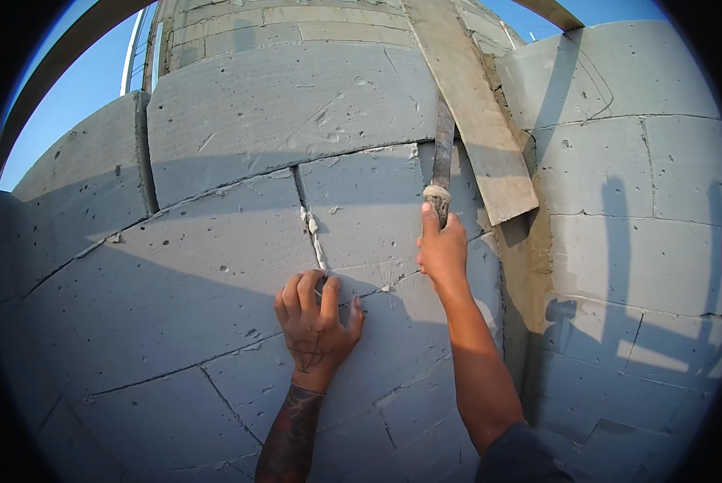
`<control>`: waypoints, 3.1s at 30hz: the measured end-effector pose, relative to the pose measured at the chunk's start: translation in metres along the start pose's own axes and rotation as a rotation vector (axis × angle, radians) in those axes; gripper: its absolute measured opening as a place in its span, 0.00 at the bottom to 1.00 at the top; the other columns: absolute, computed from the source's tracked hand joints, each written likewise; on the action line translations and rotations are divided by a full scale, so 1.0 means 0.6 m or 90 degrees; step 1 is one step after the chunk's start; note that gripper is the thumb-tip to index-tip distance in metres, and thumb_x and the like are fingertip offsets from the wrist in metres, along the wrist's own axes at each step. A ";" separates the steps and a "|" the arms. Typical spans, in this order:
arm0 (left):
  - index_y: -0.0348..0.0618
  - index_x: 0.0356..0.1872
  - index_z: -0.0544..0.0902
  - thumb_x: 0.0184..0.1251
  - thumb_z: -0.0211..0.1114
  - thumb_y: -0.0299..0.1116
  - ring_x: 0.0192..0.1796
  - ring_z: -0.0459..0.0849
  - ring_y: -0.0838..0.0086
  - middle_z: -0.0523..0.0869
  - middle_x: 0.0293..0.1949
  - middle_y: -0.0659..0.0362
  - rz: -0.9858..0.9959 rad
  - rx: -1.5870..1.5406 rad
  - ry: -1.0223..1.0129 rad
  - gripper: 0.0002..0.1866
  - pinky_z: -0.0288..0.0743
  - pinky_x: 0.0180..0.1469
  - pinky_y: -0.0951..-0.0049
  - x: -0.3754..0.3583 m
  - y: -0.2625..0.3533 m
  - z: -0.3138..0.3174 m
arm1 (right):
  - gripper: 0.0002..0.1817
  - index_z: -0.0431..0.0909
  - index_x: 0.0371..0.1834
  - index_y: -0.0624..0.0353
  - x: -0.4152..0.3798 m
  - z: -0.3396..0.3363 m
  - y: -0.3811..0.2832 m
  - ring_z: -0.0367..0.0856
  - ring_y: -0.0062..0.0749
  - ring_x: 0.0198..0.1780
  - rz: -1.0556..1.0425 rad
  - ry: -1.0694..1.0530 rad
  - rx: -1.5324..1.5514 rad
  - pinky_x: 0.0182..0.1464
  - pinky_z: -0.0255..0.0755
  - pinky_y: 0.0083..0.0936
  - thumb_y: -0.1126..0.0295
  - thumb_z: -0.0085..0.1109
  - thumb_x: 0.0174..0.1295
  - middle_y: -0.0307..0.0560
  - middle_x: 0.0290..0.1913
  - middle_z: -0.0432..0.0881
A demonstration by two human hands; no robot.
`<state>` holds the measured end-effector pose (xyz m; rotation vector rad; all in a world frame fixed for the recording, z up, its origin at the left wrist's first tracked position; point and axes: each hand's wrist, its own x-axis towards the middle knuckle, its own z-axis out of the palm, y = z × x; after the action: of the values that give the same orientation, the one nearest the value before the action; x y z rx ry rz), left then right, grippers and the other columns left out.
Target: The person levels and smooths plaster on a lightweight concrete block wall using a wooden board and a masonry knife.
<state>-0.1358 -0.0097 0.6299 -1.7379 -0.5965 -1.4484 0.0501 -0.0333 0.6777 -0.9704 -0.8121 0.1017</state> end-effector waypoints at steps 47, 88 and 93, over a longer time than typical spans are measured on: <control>0.45 0.38 0.74 0.34 0.72 0.43 0.55 0.63 0.61 0.68 0.45 0.55 -0.001 0.052 -0.026 0.27 0.57 0.57 0.60 0.003 0.000 -0.007 | 0.21 0.63 0.41 0.69 0.178 -0.118 -0.123 0.66 0.18 0.17 0.066 -0.296 -0.056 0.15 0.62 0.17 0.58 0.52 0.59 0.39 0.23 0.67; 0.45 0.43 0.72 0.37 0.70 0.49 0.58 0.59 0.61 0.65 0.49 0.54 -0.015 0.092 -0.048 0.31 0.54 0.60 0.58 -0.003 0.003 0.000 | 0.07 0.68 0.25 0.60 0.234 -0.091 -0.156 0.64 0.15 0.15 0.083 -0.286 -0.013 0.13 0.60 0.15 0.70 0.54 0.54 0.36 0.19 0.67; 0.44 0.43 0.71 0.39 0.69 0.49 0.57 0.60 0.62 0.66 0.47 0.54 -0.058 0.103 -0.028 0.30 0.54 0.58 0.59 0.007 0.022 0.007 | 0.12 0.65 0.26 0.54 0.186 -0.437 -0.349 0.57 0.04 0.11 0.014 -0.351 -0.230 0.08 0.49 0.02 0.61 0.56 0.55 0.30 0.17 0.65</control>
<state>-0.1220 -0.0145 0.6304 -1.6385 -0.8024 -1.3857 0.2445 -0.2905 0.8225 -1.3160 -1.3580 0.2551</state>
